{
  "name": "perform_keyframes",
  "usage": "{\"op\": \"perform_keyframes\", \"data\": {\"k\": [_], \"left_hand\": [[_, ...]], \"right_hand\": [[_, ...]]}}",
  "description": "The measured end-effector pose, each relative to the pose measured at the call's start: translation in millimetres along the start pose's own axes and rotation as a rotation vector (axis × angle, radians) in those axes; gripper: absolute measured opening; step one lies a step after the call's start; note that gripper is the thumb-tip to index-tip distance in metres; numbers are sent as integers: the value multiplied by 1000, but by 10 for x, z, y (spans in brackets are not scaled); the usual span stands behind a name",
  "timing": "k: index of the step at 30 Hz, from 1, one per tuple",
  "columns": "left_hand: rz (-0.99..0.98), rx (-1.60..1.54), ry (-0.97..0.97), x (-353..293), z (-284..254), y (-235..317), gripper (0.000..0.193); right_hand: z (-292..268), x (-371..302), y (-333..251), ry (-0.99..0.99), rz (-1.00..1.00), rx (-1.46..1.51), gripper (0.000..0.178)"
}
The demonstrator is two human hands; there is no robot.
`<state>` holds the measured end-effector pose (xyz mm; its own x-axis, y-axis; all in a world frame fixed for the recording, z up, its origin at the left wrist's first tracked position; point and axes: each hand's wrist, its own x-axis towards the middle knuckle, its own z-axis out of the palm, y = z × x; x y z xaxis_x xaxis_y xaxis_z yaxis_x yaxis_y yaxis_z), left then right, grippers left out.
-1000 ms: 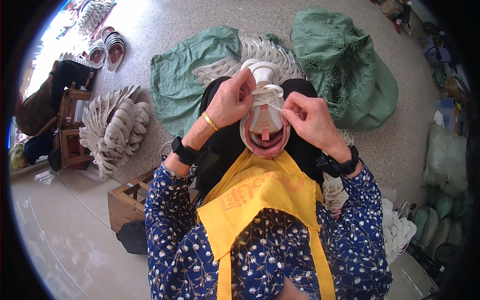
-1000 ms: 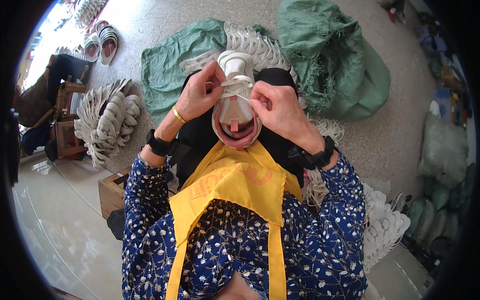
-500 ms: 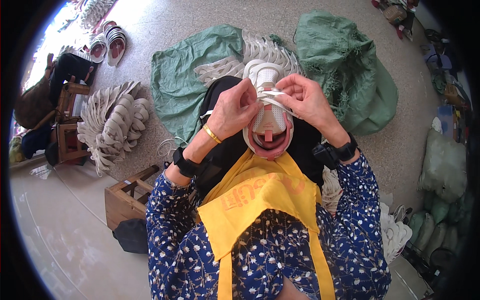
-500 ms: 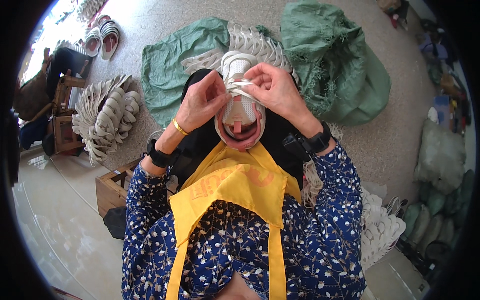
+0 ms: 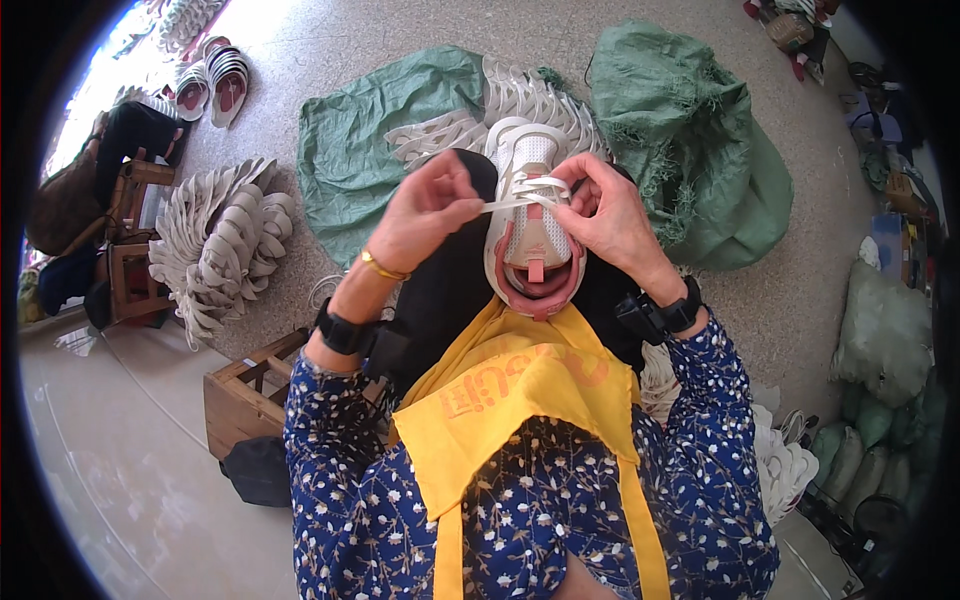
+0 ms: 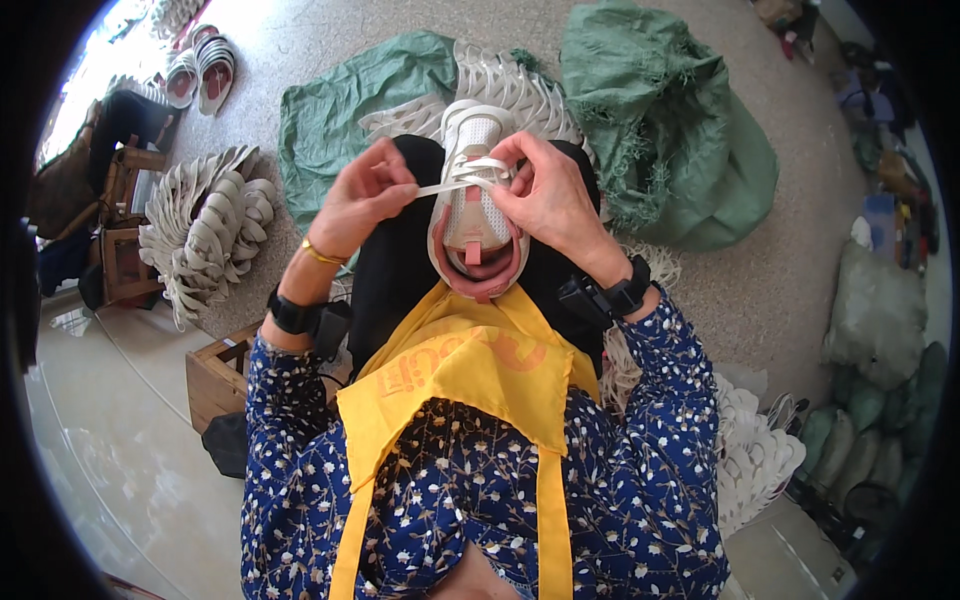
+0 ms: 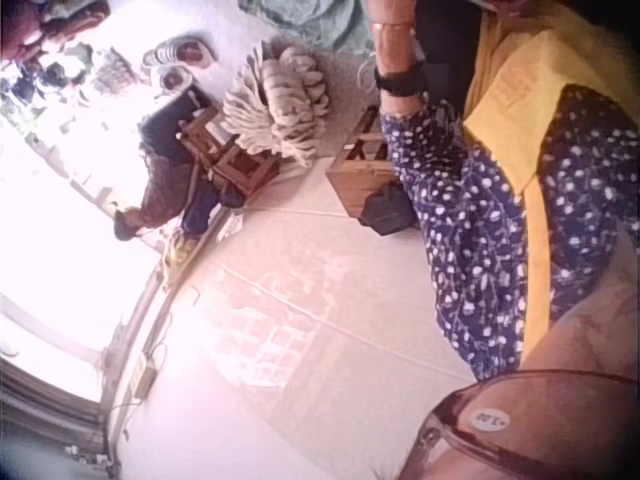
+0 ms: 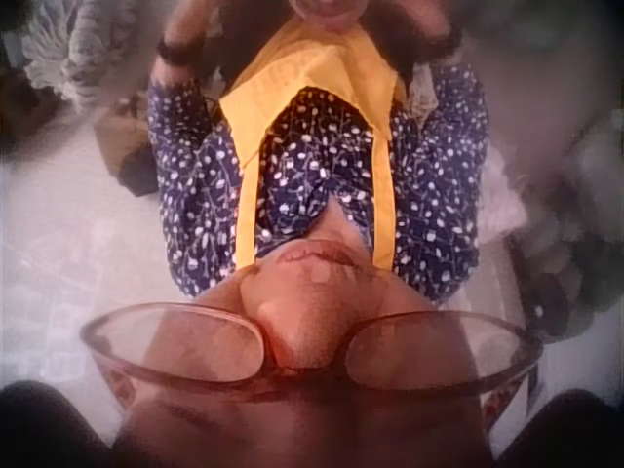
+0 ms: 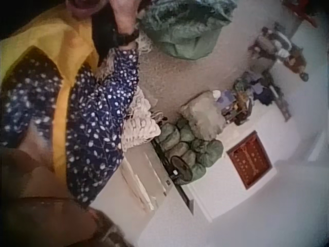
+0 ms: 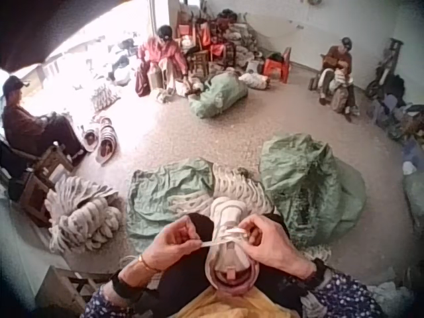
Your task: The person sits on the floor and laces a white sneaker with pink accents. They thread a white shoelace through the eyelets, pull it tight, and tie a knot. The person then picks up a second shoe and begins the same lacing process.
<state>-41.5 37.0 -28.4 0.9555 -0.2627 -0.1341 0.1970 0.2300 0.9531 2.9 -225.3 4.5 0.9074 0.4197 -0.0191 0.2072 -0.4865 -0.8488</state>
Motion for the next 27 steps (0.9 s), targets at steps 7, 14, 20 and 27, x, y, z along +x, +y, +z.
{"op": "perform_keyframes", "data": {"k": [7,14,20,27], "left_hand": [[27,37,114,-233,-71,-45,21],[257,746,161,-106,472,-45,29],[396,784,210,-64,613,-88,23],[440,787,71,-91,397,20,13]], "right_hand": [[23,-151,-120,79,-59,-76,30],[47,-240,-80,126,-75,-139,23],[73,-322,-6,169,-48,-96,20],[-77,-380,0,191,-244,-171,17]]}}
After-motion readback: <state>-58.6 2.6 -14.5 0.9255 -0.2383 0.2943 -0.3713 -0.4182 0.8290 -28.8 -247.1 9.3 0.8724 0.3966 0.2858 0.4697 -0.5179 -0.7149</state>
